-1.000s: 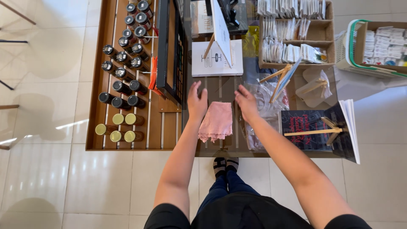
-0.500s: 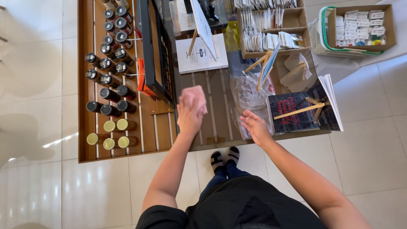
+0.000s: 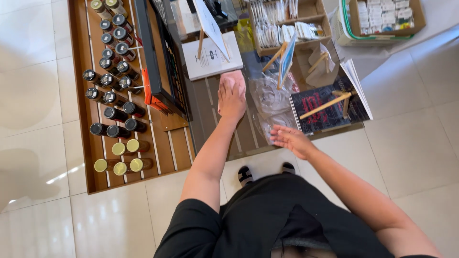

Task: Cleaning a glass display table and organizing various items like books and seeds in a grocery store.

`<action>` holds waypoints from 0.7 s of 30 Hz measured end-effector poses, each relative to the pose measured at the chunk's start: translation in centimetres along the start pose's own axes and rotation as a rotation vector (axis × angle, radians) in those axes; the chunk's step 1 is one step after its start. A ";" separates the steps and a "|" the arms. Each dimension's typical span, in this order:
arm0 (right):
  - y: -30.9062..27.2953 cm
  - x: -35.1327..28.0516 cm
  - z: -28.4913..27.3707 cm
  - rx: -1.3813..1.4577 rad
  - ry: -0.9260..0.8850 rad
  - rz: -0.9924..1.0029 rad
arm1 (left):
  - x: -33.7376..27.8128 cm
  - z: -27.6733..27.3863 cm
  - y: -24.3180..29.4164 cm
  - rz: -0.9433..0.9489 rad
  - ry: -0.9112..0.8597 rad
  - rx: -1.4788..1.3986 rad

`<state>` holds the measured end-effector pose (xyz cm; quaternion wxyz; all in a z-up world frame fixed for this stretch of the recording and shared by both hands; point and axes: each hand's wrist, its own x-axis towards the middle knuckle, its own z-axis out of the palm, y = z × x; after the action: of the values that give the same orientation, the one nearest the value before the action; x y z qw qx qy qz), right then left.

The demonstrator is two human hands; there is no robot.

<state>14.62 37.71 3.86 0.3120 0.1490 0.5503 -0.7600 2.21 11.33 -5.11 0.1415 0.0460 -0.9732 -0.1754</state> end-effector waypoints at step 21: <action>-5.6 -3.2 -12.9 -0.042 -0.133 0.020 | -12.9 -1.6 11.8 0.206 -0.002 0.024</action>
<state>11.95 51.78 5.36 0.3585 0.0969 0.5426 -0.7534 14.51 23.61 -2.82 0.1573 -0.0526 -0.9749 -0.1484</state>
